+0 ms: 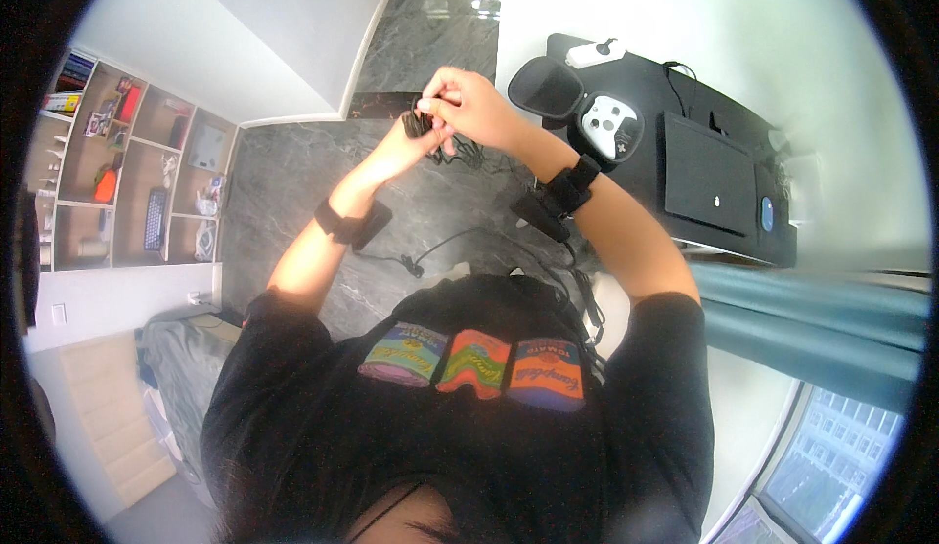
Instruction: The person spreads and smooths a gray blanket over a bed, then walks to a desk to pack a white game controller and a cable into a black carrying case, which is placed on a shelf.
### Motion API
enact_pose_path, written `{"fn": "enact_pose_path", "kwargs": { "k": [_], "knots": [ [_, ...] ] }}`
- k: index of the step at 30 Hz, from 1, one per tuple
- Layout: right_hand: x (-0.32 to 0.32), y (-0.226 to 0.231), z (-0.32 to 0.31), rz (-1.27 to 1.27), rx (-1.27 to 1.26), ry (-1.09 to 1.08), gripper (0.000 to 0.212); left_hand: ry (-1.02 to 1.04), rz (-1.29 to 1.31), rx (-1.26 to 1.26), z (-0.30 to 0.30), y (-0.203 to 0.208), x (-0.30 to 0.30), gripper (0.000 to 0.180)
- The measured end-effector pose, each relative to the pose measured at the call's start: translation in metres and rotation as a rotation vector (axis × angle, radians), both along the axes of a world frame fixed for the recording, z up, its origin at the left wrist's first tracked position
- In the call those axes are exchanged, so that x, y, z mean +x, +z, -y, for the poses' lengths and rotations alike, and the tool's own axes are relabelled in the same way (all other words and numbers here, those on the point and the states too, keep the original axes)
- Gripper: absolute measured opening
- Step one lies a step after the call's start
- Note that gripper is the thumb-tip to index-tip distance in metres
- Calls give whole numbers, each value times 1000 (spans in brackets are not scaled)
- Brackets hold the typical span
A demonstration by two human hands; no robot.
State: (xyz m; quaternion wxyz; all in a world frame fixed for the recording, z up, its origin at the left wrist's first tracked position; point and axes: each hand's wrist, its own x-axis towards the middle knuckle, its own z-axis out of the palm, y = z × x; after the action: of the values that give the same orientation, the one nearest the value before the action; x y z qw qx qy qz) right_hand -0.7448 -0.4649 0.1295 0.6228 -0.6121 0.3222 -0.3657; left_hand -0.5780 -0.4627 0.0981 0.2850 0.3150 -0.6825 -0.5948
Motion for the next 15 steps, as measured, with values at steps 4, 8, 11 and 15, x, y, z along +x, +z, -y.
{"fn": "enact_pose_path", "kwargs": {
  "k": [4, 8, 11, 15],
  "knots": [
    [-15, -4, 10, -53, -448, -361, 28, 218, -357, 207, 18, 7, -19, 25],
    [-30, -36, 1, -285, -176, -308, 39, 226, -484, 191, 34, 29, -20, 33],
    [-30, -62, -16, -475, -427, -122, 48, 211, -661, 344, 40, 48, -18, 32],
    [-23, -72, -13, -520, -510, -155, 35, 117, -847, 457, 37, 65, -5, 28]
  ]
}}
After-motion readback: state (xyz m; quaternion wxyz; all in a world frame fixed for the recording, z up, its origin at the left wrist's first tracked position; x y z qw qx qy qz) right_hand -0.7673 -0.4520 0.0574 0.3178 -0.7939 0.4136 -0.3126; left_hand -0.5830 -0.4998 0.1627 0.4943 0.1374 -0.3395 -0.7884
